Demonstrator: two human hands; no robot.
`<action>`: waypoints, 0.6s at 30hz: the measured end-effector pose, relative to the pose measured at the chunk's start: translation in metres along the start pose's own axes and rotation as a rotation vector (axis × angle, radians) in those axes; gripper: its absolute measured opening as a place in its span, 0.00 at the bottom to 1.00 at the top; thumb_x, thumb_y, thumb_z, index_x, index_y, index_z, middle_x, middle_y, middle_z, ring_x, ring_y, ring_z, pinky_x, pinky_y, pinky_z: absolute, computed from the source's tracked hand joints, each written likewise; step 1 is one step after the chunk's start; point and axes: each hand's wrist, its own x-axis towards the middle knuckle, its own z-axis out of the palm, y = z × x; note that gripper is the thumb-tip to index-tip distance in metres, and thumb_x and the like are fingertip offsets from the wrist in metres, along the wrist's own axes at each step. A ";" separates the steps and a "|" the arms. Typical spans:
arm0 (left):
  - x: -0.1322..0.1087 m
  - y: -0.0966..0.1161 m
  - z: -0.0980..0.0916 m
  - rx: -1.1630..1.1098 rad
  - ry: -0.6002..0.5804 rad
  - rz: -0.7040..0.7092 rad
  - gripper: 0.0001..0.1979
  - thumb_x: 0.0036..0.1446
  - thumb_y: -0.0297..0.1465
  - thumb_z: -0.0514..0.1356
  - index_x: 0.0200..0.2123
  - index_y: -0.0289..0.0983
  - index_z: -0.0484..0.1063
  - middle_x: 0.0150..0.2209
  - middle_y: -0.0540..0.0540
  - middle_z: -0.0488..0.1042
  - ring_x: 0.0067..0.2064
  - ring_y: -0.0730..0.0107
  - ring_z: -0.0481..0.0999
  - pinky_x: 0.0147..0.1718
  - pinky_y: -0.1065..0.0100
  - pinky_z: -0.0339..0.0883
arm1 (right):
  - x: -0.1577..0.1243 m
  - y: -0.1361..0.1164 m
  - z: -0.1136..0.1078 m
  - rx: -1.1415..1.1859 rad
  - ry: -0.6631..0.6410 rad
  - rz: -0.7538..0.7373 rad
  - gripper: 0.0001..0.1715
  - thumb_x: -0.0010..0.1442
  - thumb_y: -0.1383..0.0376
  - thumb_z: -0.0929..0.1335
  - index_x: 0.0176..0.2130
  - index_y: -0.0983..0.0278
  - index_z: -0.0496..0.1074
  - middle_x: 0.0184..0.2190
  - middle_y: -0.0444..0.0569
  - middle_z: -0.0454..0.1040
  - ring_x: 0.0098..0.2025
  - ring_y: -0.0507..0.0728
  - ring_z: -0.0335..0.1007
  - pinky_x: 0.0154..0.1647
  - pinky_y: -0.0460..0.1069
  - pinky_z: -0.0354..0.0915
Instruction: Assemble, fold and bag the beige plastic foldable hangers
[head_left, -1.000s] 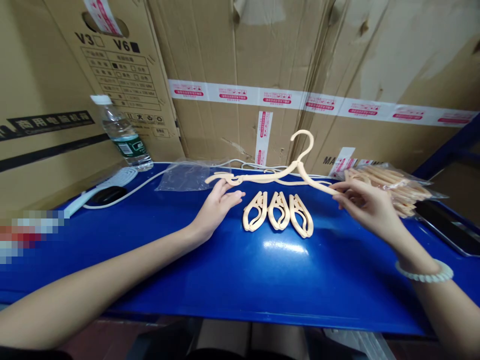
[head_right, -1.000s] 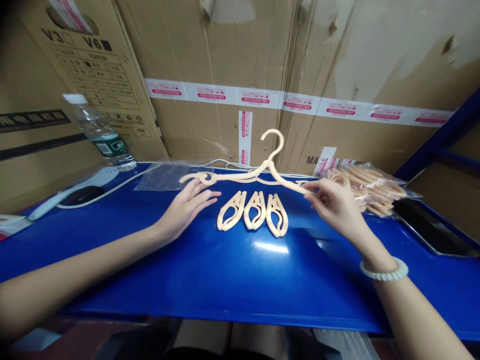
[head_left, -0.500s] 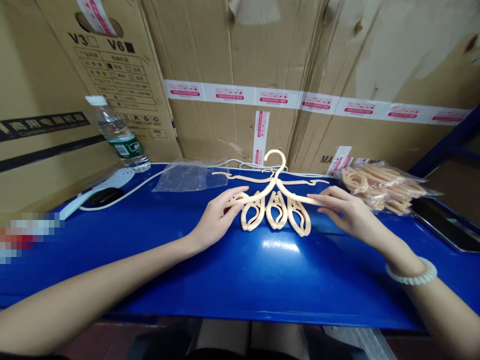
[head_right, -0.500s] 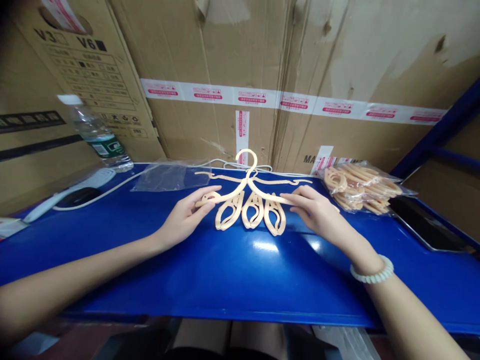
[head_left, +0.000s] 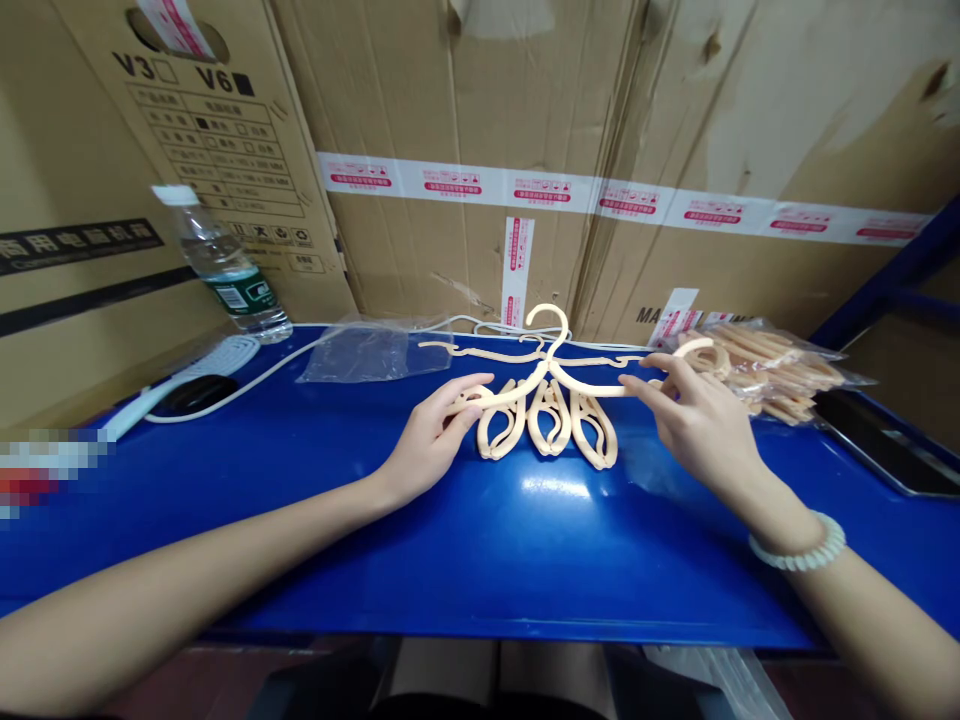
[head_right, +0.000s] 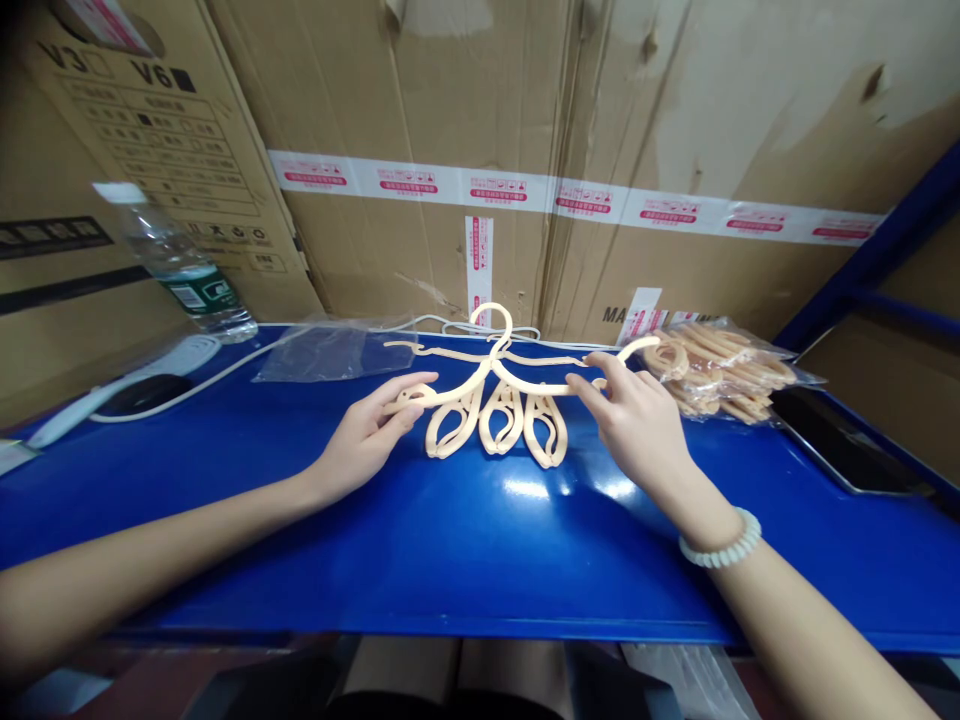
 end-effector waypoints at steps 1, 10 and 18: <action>0.000 0.001 0.000 -0.002 0.001 0.001 0.19 0.66 0.34 0.55 0.58 0.36 0.70 0.53 0.40 0.77 0.53 0.57 0.76 0.57 0.54 0.68 | 0.000 -0.001 0.000 0.000 0.002 0.016 0.24 0.69 0.69 0.57 0.53 0.58 0.75 0.58 0.56 0.73 0.42 0.63 0.75 0.39 0.57 0.67; -0.002 0.005 0.000 -0.037 -0.016 0.019 0.19 0.66 0.34 0.55 0.58 0.36 0.70 0.52 0.40 0.76 0.51 0.58 0.77 0.53 0.57 0.71 | -0.006 -0.007 0.001 0.006 0.036 0.088 0.22 0.68 0.69 0.59 0.54 0.57 0.75 0.61 0.53 0.72 0.35 0.60 0.76 0.30 0.53 0.61; 0.000 0.001 0.002 -0.045 -0.027 -0.017 0.19 0.65 0.32 0.55 0.58 0.36 0.70 0.49 0.42 0.77 0.42 0.65 0.77 0.46 0.63 0.72 | -0.003 -0.017 -0.004 -0.460 0.072 -0.106 0.20 0.64 0.77 0.60 0.48 0.67 0.76 0.57 0.56 0.76 0.23 0.51 0.70 0.21 0.50 0.53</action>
